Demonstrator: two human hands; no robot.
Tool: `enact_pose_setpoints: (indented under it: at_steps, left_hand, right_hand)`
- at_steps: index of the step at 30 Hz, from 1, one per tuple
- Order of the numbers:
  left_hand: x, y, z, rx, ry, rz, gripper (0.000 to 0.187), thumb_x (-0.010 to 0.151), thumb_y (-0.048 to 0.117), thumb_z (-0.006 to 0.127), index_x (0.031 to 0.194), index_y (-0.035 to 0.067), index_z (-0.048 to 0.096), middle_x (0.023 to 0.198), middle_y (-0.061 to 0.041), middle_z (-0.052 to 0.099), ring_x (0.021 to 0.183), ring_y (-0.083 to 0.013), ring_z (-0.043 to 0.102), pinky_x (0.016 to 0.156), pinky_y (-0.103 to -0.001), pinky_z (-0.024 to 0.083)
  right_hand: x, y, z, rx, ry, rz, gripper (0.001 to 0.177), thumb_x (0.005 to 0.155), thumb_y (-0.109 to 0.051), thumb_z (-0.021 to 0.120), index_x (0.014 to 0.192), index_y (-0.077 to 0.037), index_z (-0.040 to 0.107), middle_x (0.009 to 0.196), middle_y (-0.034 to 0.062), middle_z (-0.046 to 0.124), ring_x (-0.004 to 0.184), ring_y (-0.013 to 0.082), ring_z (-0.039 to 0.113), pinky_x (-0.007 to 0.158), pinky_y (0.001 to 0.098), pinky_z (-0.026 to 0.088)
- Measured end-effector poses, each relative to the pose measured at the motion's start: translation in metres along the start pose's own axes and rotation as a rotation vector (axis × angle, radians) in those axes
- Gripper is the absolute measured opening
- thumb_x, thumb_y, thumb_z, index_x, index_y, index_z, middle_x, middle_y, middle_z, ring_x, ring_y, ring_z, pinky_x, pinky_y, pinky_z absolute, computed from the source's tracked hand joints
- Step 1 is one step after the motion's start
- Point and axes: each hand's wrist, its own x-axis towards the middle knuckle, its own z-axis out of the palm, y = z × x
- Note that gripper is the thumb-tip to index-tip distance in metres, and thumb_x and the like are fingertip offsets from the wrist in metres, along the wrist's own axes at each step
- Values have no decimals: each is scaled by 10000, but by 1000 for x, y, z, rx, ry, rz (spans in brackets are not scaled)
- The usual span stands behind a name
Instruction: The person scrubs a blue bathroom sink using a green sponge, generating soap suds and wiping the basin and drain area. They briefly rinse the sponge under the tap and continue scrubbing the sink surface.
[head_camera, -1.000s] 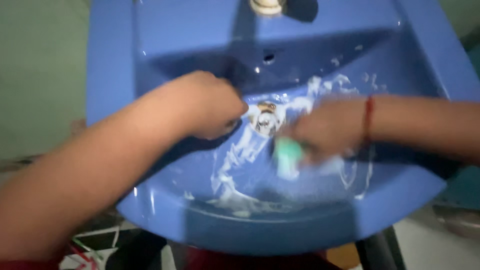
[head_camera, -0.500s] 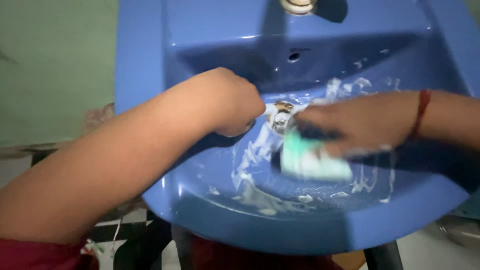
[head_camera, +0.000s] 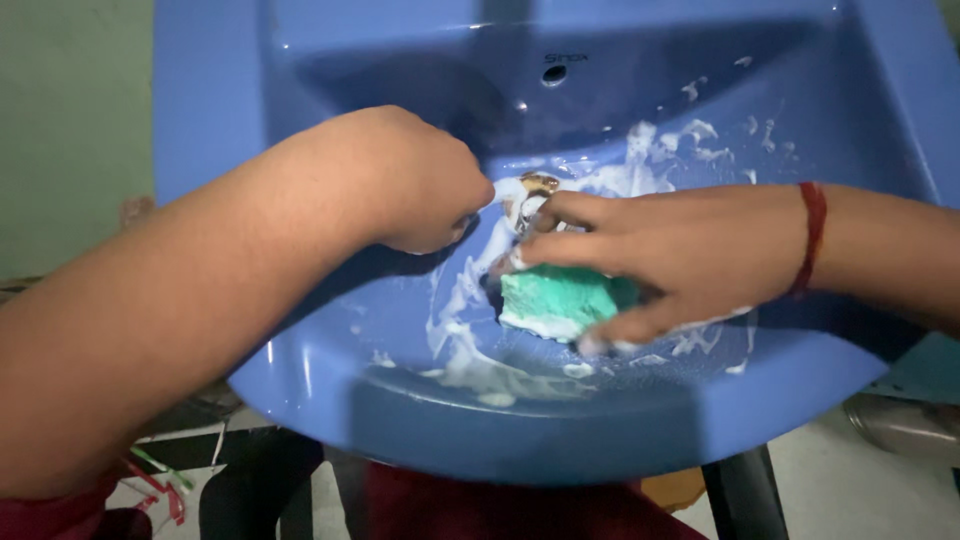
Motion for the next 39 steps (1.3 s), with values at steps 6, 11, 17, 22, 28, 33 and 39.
enact_pose_setpoints:
  at_steps: [6,11,17,22,28,33,39]
  left_hand:
    - [-1,4,1,1,-6,-13,272,917,266,589,1116,168,746,1076,-93,748,1008,-348,715,853,-500,576]
    - [-2,3,2,-13,-20,-27,280,929,281,573,1121,171,744,1075,-97,749,1001,-353,717,846,-509,574]
    - [3,0,4,-37,6,-5,296,912,286,575,1144,184,728,1096,-105,736,1012,-367,704,855,-518,565]
    - [5,-2,3,-63,-4,-4,303,916,290,569,1164,190,712,1098,-106,732,1017,-371,700,870,-517,559]
    - [5,-2,1,-56,-3,39,306,898,281,583,1163,187,703,1096,-106,728,1018,-362,700,873,-513,558]
    - [3,-3,0,-40,7,65,291,901,269,584,1134,160,720,1096,-107,731,1022,-361,702,871,-513,561]
    - [2,0,-2,-47,-1,60,289,893,251,592,1145,184,716,1086,-102,734,1020,-359,702,872,-512,559]
  right_hand:
    - [20,42,24,172,274,-453,640,925,-412,723,1419,-89,475,1202,96,636,1014,244,653,766,364,611]
    - [18,61,18,491,204,-194,567,948,-343,614,1462,-160,461,1137,87,641,915,205,674,676,347,642]
    - [-13,60,-1,876,578,-519,446,969,-215,478,1378,-40,453,1305,132,575,1237,211,587,1038,352,497]
    - [-15,52,-6,915,632,-494,441,934,-186,439,1349,-52,497,1305,117,574,1227,195,578,1050,355,471]
    - [-24,49,-12,1139,588,-680,384,967,-230,575,1306,-64,503,1278,239,618,1242,309,627,1110,488,496]
    - [-29,46,-17,1217,576,-749,480,936,-353,641,1299,-98,460,1348,347,599,1259,381,617,1052,522,499]
    - [-19,50,-16,921,536,-817,547,923,-174,725,1308,-179,337,1538,351,466,1170,390,694,969,552,606]
